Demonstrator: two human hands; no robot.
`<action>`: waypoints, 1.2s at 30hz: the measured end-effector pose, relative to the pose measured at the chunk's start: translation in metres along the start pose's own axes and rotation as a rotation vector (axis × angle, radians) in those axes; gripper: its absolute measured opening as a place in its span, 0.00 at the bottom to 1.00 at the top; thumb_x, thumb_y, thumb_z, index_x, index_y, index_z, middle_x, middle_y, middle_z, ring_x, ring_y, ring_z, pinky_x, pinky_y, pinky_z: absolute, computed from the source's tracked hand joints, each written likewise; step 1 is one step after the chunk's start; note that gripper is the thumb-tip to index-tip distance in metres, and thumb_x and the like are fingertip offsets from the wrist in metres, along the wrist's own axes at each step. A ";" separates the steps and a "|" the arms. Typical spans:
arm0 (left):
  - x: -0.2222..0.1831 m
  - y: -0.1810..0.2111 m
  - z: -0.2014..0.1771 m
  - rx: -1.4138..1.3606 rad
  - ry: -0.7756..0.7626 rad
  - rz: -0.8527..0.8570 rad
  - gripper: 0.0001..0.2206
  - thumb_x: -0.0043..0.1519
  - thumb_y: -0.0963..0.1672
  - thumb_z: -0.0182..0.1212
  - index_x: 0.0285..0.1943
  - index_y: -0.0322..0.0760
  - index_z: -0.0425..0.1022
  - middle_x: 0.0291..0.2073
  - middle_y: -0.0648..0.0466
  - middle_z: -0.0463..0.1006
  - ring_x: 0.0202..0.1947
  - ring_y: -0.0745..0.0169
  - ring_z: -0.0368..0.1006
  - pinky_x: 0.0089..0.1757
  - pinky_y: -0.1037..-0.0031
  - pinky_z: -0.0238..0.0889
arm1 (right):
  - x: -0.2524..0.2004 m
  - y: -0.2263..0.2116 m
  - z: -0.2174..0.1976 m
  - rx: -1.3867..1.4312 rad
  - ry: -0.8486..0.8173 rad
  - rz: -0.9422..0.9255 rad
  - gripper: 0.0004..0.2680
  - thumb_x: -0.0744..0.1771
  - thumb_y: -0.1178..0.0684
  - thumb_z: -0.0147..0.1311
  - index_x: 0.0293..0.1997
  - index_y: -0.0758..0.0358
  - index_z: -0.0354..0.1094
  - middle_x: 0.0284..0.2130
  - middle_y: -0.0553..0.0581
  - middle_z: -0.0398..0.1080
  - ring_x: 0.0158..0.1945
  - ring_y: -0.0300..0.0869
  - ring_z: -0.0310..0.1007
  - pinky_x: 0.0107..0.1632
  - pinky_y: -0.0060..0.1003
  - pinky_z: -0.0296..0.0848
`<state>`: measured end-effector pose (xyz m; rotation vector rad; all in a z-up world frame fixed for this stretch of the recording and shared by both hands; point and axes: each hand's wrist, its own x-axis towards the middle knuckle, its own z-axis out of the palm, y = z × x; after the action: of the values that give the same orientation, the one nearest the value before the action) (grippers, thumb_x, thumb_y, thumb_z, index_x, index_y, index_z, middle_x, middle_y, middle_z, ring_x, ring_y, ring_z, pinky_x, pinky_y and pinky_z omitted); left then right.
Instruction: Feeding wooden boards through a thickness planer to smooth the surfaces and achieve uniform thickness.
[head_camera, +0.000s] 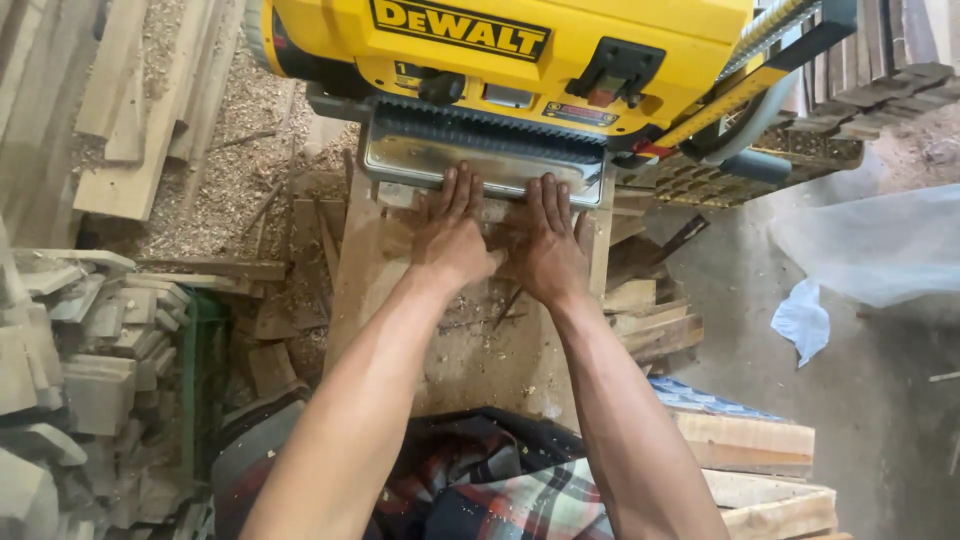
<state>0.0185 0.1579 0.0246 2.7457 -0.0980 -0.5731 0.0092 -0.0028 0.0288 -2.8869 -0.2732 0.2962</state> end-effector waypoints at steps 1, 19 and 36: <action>0.000 0.000 -0.001 0.001 0.001 0.003 0.53 0.55 0.61 0.62 0.83 0.39 0.36 0.82 0.51 0.28 0.80 0.54 0.21 0.71 0.45 0.29 | 0.002 0.002 0.003 0.000 0.002 0.002 0.36 0.65 0.47 0.54 0.81 0.53 0.31 0.79 0.56 0.33 0.81 0.51 0.30 0.74 0.65 0.42; -0.005 0.002 -0.011 -0.014 -0.073 -0.005 0.50 0.58 0.57 0.60 0.83 0.39 0.31 0.81 0.51 0.22 0.80 0.56 0.17 0.71 0.44 0.25 | 0.005 0.002 -0.002 0.013 -0.042 -0.002 0.36 0.66 0.47 0.53 0.81 0.55 0.30 0.79 0.58 0.31 0.81 0.51 0.28 0.75 0.65 0.42; -0.004 0.004 -0.009 0.023 -0.063 -0.018 0.51 0.57 0.58 0.60 0.83 0.40 0.30 0.81 0.52 0.20 0.79 0.56 0.16 0.71 0.44 0.24 | 0.005 0.002 -0.002 0.028 -0.062 0.017 0.37 0.63 0.54 0.49 0.82 0.54 0.29 0.80 0.56 0.30 0.81 0.49 0.26 0.75 0.63 0.42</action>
<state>0.0181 0.1576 0.0349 2.7539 -0.0951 -0.6674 0.0149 -0.0044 0.0289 -2.8570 -0.2532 0.3906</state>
